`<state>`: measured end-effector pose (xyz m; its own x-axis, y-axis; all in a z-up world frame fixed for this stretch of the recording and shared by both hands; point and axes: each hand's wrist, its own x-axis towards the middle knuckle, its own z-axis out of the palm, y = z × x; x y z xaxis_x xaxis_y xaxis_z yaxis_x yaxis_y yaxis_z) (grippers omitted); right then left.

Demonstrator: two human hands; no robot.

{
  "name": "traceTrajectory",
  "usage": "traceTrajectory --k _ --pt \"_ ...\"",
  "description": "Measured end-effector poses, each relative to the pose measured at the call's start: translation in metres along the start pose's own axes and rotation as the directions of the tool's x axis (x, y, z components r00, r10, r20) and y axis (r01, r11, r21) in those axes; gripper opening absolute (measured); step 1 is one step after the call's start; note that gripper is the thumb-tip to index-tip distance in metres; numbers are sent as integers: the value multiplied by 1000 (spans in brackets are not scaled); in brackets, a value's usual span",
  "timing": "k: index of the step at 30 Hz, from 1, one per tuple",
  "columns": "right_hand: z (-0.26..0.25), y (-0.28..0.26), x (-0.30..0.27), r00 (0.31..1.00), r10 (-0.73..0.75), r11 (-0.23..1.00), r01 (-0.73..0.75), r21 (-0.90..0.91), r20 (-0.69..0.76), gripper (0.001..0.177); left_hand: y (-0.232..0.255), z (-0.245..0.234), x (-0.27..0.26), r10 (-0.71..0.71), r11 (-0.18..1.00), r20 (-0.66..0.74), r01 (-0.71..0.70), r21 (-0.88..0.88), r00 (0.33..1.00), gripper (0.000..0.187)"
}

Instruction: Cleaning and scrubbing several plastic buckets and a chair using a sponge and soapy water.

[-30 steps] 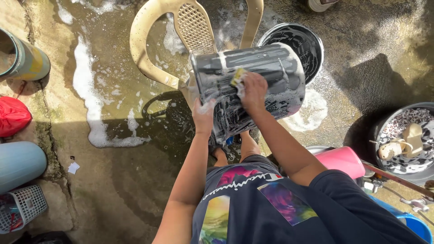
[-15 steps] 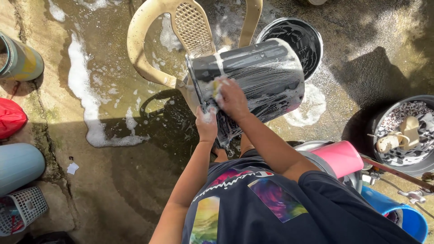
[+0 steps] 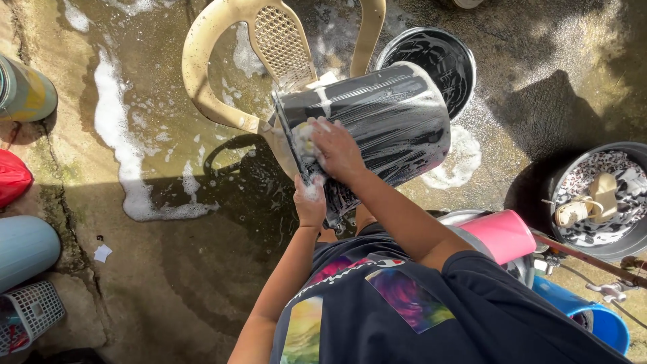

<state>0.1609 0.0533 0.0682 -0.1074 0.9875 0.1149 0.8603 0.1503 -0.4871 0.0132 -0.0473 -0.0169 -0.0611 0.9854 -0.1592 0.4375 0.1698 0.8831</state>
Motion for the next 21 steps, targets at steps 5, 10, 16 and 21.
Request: traceTrajectory --k 5,10,16,21 --pt "-42 176 -22 862 507 822 -491 -288 -21 24 5 1 -19 -23 999 -8 23 33 1000 58" --pt "-33 122 -1 893 377 765 -450 -461 -246 18 63 -33 16 -268 963 143 263 53 953 59" --pt "5 5 -7 987 -112 988 99 117 113 41 87 -29 113 -433 363 454 611 -703 779 66" --pt "-67 81 12 831 478 878 -457 -139 286 32 91 -5 126 -401 735 306 503 -455 863 41"
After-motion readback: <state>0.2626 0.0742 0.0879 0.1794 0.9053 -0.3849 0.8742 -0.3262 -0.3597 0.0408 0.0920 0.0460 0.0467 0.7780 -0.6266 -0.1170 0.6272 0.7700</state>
